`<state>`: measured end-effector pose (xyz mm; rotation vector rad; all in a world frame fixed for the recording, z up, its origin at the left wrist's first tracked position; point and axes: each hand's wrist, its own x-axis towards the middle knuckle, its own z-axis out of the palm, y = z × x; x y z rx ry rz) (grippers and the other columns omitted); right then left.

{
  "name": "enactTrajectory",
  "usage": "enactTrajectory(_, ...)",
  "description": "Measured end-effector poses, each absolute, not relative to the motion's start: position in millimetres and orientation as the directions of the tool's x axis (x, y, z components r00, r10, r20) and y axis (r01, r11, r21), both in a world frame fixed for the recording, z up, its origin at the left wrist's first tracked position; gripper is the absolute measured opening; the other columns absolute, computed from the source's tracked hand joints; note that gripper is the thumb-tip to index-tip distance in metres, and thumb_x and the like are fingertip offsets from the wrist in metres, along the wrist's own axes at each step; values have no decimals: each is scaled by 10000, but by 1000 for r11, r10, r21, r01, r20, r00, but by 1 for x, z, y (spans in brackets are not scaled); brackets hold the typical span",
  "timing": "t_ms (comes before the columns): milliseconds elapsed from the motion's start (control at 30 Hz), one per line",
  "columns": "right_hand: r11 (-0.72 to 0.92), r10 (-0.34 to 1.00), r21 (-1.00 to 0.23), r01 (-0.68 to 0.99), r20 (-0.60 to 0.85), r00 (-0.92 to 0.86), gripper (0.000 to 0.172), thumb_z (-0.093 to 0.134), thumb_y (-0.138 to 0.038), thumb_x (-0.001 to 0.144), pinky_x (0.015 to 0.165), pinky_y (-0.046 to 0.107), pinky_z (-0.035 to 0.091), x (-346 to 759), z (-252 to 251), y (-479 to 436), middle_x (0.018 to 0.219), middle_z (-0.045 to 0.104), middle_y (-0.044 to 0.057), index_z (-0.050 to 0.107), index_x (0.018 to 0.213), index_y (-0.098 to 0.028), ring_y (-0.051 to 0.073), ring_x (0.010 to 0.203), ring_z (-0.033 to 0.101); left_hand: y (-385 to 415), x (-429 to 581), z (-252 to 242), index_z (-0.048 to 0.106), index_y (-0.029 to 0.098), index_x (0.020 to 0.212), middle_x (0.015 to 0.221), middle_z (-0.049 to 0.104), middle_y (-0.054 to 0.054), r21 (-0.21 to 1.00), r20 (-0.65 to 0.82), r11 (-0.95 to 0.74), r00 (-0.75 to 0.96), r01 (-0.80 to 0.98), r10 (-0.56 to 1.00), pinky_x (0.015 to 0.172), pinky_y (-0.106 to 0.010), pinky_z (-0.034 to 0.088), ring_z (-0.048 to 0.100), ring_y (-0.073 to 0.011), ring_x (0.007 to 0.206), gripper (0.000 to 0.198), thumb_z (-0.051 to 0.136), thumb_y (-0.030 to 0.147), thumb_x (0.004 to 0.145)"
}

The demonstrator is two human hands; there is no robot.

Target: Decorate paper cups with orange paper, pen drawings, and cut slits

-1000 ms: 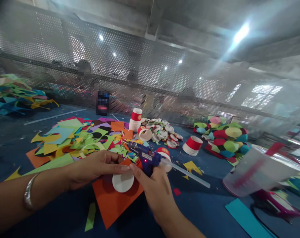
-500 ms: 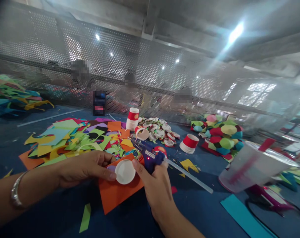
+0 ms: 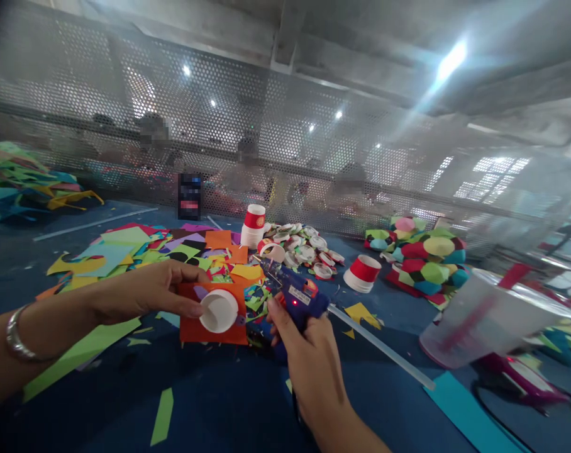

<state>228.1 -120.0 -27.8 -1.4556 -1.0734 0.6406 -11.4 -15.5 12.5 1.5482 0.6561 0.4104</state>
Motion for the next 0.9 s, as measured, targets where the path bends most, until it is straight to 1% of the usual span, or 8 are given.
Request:
enactTrajectory(100,121,881,-945,305,244,406,338,674,-495,836,596,308,489,232,-29,-125,712,691,58,730,786,-166,197,653,612,-12,-15,14,703,216,926,910,729,11,977,-94,-88,758,196,646,752,-237,476,653,-145,839,281,821,323,694)
enactTrajectory(233,174,875,-852,493,364,320,332,613,-465,887,630,302,484,235,-22,-135,692,670,33,684,708,-194,200,692,617,-8,-15,11,702,227,975,906,722,13,926,-17,-266,735,267,677,704,-236,463,640,-152,813,326,789,407,717)
enactTrajectory(400,248,870,-683,687,469,153,376,579,-431,900,642,302,496,235,-14,-145,658,655,15,614,584,-228,198,672,603,-6,-15,11,712,230,1025,885,721,9,763,109,-480,646,433,755,665,-241,446,639,-164,782,379,736,477,738)
enactTrajectory(467,277,860,-634,722,499,108,333,581,-407,895,645,311,503,235,-15,-146,652,663,12,646,614,-240,202,656,602,-8,-15,13,712,226,1030,881,723,4,736,120,-490,623,466,773,647,-240,442,642,-164,763,366,718,460,749)
enactTrajectory(533,321,846,-591,740,530,56,233,573,-380,893,679,325,512,236,-19,-146,724,696,17,709,760,-246,216,698,620,-11,-15,15,709,231,1042,877,731,2,745,92,-476,635,468,767,639,-241,443,651,-166,747,351,704,438,759)
enactTrajectory(633,364,827,-543,757,563,6,173,576,-346,891,712,322,516,237,-24,-146,856,707,33,704,938,-239,226,790,641,-13,-14,18,705,240,1053,840,738,3,750,64,-465,648,470,759,635,-246,439,658,-173,726,357,696,446,761)
enactTrajectory(767,352,832,-522,777,555,-5,158,579,-331,889,662,303,511,237,-22,-148,835,693,35,693,840,-234,209,736,638,-10,-16,17,708,228,1037,829,727,3,716,93,-492,630,496,771,649,-249,417,639,-182,745,384,712,473,742)
enactTrajectory(900,352,836,-578,736,547,30,195,563,-340,876,607,303,512,234,-12,-151,723,670,29,696,775,-238,196,652,625,-3,-19,14,698,221,1049,854,721,7,773,95,-484,679,410,728,660,-248,412,632,-180,769,410,722,495,745)
